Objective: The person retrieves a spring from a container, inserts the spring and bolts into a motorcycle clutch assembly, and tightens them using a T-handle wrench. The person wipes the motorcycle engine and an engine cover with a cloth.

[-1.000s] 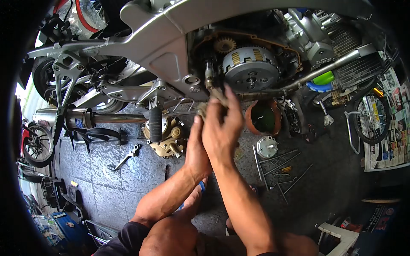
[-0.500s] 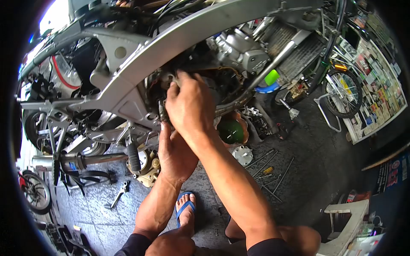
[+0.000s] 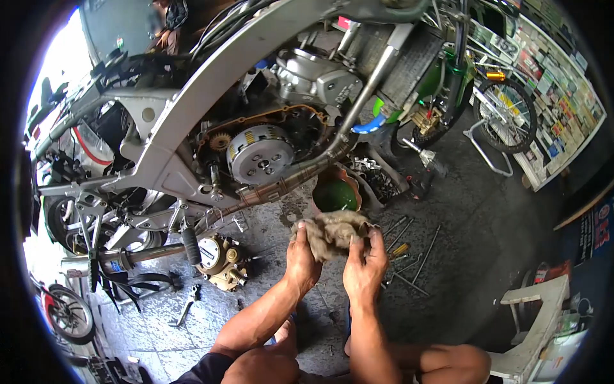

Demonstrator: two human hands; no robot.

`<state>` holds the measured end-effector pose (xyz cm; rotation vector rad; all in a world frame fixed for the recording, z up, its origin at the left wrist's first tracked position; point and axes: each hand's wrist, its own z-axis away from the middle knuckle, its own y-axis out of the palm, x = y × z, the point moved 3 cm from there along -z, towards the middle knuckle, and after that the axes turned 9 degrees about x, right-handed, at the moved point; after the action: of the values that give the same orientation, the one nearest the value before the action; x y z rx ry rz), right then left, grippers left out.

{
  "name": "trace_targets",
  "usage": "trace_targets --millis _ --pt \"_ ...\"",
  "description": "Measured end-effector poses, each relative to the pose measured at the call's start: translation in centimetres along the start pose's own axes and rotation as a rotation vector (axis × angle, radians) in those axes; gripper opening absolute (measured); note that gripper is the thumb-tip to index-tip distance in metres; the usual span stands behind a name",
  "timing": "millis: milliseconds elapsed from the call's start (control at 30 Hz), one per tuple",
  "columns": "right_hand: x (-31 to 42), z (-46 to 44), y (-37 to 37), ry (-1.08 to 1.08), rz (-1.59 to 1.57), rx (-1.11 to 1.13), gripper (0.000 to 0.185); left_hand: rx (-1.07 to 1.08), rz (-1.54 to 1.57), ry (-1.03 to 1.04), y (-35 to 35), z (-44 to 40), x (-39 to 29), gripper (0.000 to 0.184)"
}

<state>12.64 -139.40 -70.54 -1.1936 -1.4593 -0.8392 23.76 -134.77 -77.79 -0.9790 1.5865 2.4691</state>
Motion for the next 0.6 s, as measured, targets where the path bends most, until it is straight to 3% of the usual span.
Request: trace_targets --millis 67,100,133,200,233,267,367,467,500,533,600 --pt "-1.4 1.2 -0.9 0.126 -0.083 0.102 0.012 -0.054 -0.017 -0.089 -0.6 0.5 1.1 0.047" --pt "-2.1 1.6 -1.5 0.151 -0.035 0.169 0.012 0.024 -0.037 -0.094 -1.4 0.3 2.0 0.051" --pt "-3.6 2.3 -1.9 0.4 -0.199 0.229 0.015 0.025 -0.06 -0.095 -3.0 -0.3 2.9 0.051" --pt "-3.9 2.4 -2.0 0.422 -0.216 0.342 0.019 0.098 0.129 -0.324 -5.5 -1.3 4.5 0.06" --pt "-4.4 2.1 -2.4 0.288 -0.082 0.401 0.023 0.072 0.126 -0.428 -2.3 1.0 2.3 0.073" --pt "-5.4 1.9 -2.8 0.29 -0.1 0.391 0.023 0.166 0.131 -0.543 -2.4 1.5 2.3 0.084" --pt "-5.8 2.3 -3.1 0.48 0.09 0.577 0.03 0.224 -0.052 -0.506 -2.2 3.1 2.8 0.073" --pt "-5.9 2.1 -2.8 0.554 0.252 0.582 0.028 0.249 -0.374 -0.266 -2.6 1.9 3.6 0.034" --pt "-7.0 2.4 -2.3 0.477 0.229 0.544 0.026 0.123 -0.326 -0.283 -0.9 2.3 3.0 0.019" --pt "-7.8 3.1 -2.0 0.482 0.225 0.547 0.026 0.117 -0.328 -0.285 -0.8 2.1 3.4 0.019" --pt "-6.8 3.1 -1.5 0.265 0.297 0.27 0.024 -0.023 -0.246 -0.128 -1.0 1.5 3.6 0.016"
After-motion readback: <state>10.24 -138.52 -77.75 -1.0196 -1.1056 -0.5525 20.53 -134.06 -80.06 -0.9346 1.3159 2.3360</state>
